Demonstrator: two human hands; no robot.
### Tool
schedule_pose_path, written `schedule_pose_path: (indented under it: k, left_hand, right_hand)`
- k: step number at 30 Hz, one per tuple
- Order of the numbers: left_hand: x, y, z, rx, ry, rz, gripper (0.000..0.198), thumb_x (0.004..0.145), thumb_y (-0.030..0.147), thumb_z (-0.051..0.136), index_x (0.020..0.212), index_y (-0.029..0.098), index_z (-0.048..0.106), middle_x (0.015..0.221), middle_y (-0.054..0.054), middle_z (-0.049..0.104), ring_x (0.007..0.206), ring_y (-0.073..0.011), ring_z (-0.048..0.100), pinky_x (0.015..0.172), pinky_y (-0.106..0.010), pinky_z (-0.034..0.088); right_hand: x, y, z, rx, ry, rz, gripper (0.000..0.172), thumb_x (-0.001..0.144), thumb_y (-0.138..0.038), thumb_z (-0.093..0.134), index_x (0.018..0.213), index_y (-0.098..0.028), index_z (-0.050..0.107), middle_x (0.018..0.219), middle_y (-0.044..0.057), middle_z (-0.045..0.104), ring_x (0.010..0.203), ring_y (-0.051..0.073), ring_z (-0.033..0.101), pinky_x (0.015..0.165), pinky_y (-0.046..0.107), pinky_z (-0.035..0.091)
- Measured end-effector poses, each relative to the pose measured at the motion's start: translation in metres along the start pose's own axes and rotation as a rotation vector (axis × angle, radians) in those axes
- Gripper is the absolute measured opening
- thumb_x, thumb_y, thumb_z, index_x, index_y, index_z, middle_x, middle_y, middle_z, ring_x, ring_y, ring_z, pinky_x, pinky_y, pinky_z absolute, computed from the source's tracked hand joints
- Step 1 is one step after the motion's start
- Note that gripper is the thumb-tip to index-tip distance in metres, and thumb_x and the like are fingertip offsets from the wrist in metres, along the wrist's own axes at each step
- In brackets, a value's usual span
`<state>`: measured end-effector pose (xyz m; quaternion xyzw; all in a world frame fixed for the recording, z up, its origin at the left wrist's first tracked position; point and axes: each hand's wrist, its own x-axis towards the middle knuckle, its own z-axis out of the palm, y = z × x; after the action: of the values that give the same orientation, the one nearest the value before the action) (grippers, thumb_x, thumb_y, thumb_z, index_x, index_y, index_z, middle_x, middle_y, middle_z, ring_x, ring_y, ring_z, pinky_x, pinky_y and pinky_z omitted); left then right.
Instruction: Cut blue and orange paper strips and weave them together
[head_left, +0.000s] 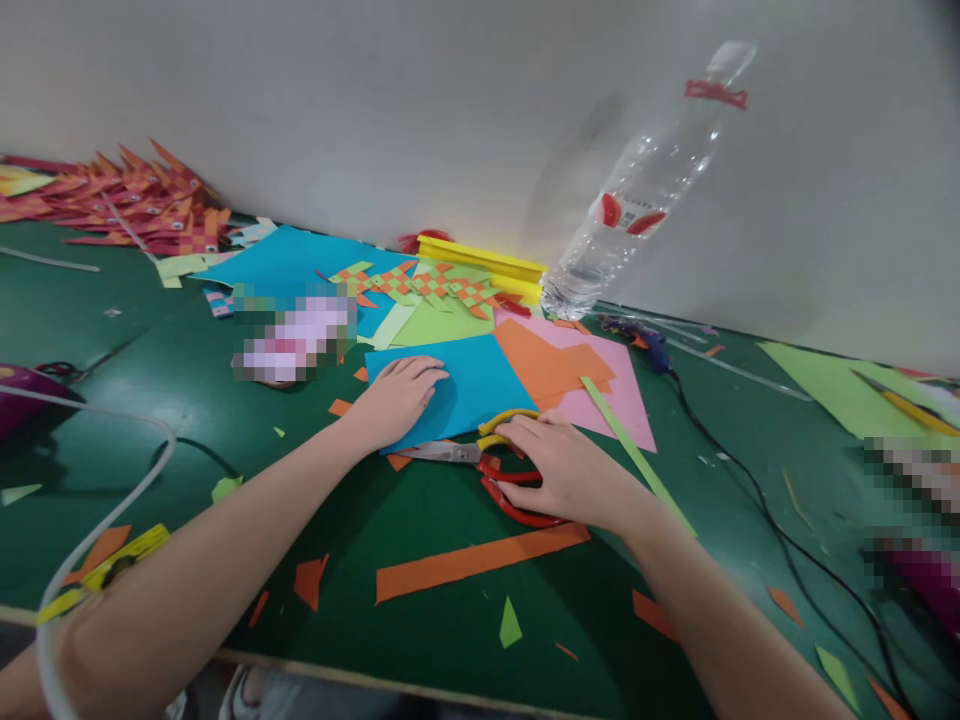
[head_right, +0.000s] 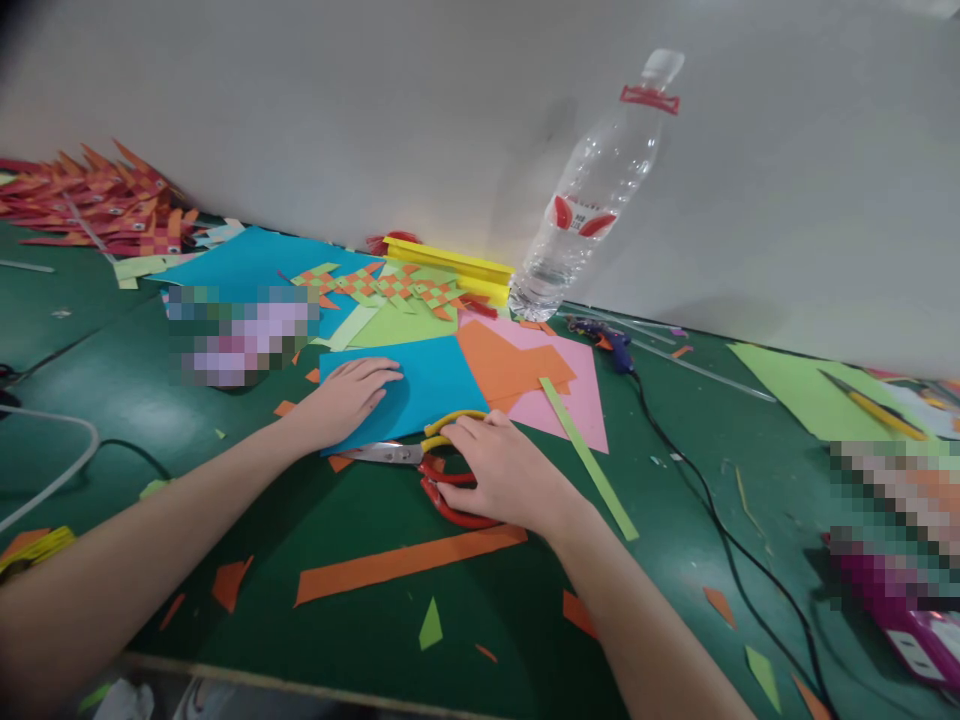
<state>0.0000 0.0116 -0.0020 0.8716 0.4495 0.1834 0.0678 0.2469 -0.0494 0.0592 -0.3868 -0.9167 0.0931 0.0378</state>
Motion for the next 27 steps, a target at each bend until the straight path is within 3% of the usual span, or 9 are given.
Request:
schedule_pose_path:
  k: [8, 14, 27]
  left_hand:
    - [0.0, 0.001, -0.001, 0.011, -0.003, 0.002, 0.035, 0.097, 0.019, 0.03, 0.124, 0.017, 0.053, 0.136, -0.008, 0.052, 0.125, -0.0228, 0.046, 0.106, -0.042, 0.035]
    - [0.0, 0.001, -0.001, -0.004, -0.007, 0.0, 0.035, 0.098, 0.02, 0.031, 0.125, 0.017, 0.053, 0.136, -0.008, 0.052, 0.126, -0.0222, 0.045, 0.106, -0.041, 0.034]
    - [0.001, 0.001, -0.001, -0.003, -0.015, -0.007, 0.034, 0.098, 0.02, 0.032, 0.124, 0.02, 0.053, 0.137, -0.007, 0.051, 0.126, -0.0217, 0.045, 0.107, -0.04, 0.034]
  right_hand:
    - [0.005, 0.0, 0.003, 0.005, 0.007, 0.003, 0.032, 0.082, -0.038, 0.059, 0.106, -0.016, 0.06, 0.1, 0.009, 0.069, 0.085, 0.024, 0.061, 0.08, 0.038, 0.042]
    - [0.005, -0.002, 0.001, 0.047, 0.015, -0.014, 0.031, 0.081, -0.035, 0.061, 0.107, -0.019, 0.06, 0.107, 0.008, 0.068, 0.092, 0.023, 0.061, 0.082, 0.037, 0.042]
    - [0.007, -0.012, 0.002, 0.044, 0.011, 0.018, 0.028, 0.079, -0.037, 0.063, 0.1, -0.018, 0.061, 0.103, 0.008, 0.068, 0.089, 0.023, 0.061, 0.079, 0.037, 0.042]
